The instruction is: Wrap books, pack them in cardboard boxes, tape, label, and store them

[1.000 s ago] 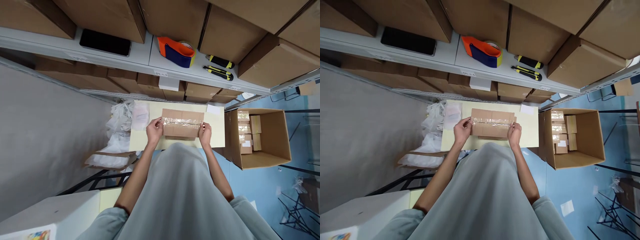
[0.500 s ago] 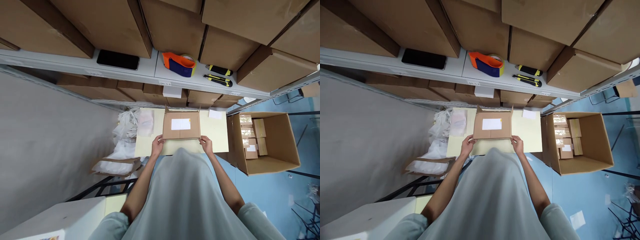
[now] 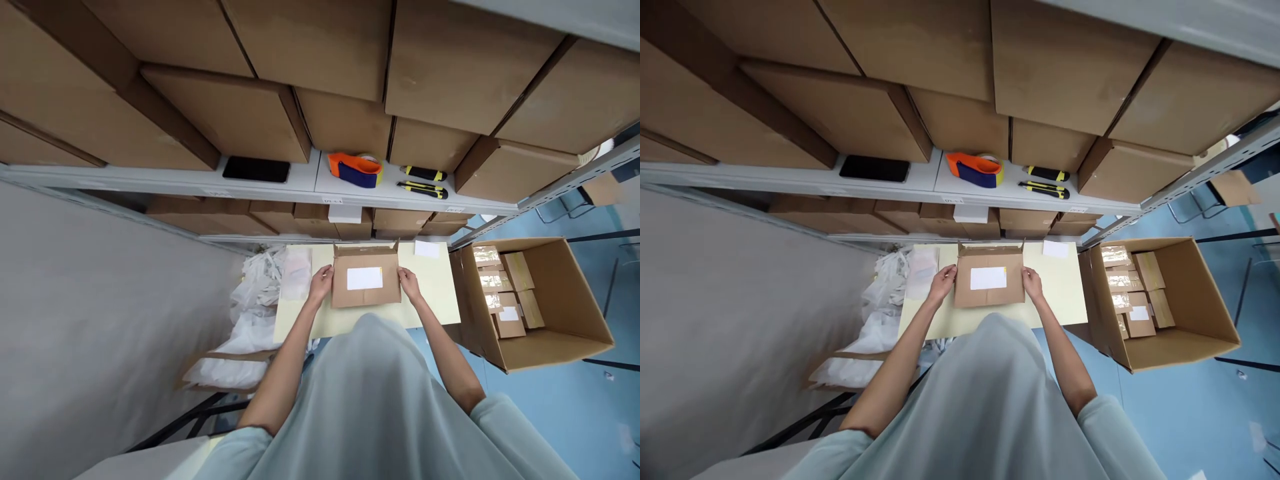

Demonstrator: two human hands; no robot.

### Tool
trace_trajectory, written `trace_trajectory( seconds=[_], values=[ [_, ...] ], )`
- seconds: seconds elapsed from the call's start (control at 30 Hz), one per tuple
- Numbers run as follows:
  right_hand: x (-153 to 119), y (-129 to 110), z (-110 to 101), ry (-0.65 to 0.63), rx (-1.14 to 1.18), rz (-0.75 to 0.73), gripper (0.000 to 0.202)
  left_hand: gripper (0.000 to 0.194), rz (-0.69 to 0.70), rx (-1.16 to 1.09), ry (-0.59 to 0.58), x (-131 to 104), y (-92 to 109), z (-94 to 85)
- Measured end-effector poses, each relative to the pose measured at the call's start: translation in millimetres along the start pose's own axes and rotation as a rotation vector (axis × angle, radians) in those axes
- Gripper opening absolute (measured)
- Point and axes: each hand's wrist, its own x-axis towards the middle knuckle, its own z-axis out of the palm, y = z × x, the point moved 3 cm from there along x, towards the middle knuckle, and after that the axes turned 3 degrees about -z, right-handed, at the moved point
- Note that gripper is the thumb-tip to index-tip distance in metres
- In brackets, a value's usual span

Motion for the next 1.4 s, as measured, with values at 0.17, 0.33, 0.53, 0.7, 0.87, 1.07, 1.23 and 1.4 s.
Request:
trace_trajectory(
  seconds=[0.17, 0.33, 0.53, 0.7, 0.87, 1.07, 1.23, 1.4],
  values=[
    [-28.9, -22.4, -12.6, 0.027, 0.060, -0.061, 0.074, 0.056, 0.026, -0.072, 0.022, -28.6, 8.2, -15.4],
    [-51.0, -24.1, -18.8, 0.047, 0.113, -0.098, 0.079, 0.062, 0.081, -0.150, 0.021, -57.7, 2.4, -10.9],
    [-56.5, 0.5, -26.1, 0.061, -0.038, 0.050, 0.099, 0.055, -0.051, -0.085, -0.014, -82.0, -10.3, -4.0],
    [-76.8, -39.8, -61.6, 0.257, -0.192, -0.111, 0.069, 0.052, 0.273, 0.136, 0.225, -107.4, 38.8, -28.8],
    [-56.0, -118.6, -32.2, -0.195, -0.419, -0.573, 0.042, 0.050, 0.521, 0.381, -0.058, -89.9, 100.2, 9.3],
    [38.1, -120.4, 1.6, -0.424, -0.656, -0.581, 0.054, 0.045, 0.483, 0.618, -0.124, -72.5, 99.8, 31.3],
    [70.3, -98.2, 4.3, -0.441, -0.787, -0.500, 0.054, 0.034, 0.491, 0.666, -0.144, -97.2, 67.6, 8.3],
    [78.3, -89.3, 12.7, -0.462, -0.955, -0.361, 0.042, 0.035, 0.401, 0.700, -0.197, -105.0, 18.1, 7.9]
  ],
)
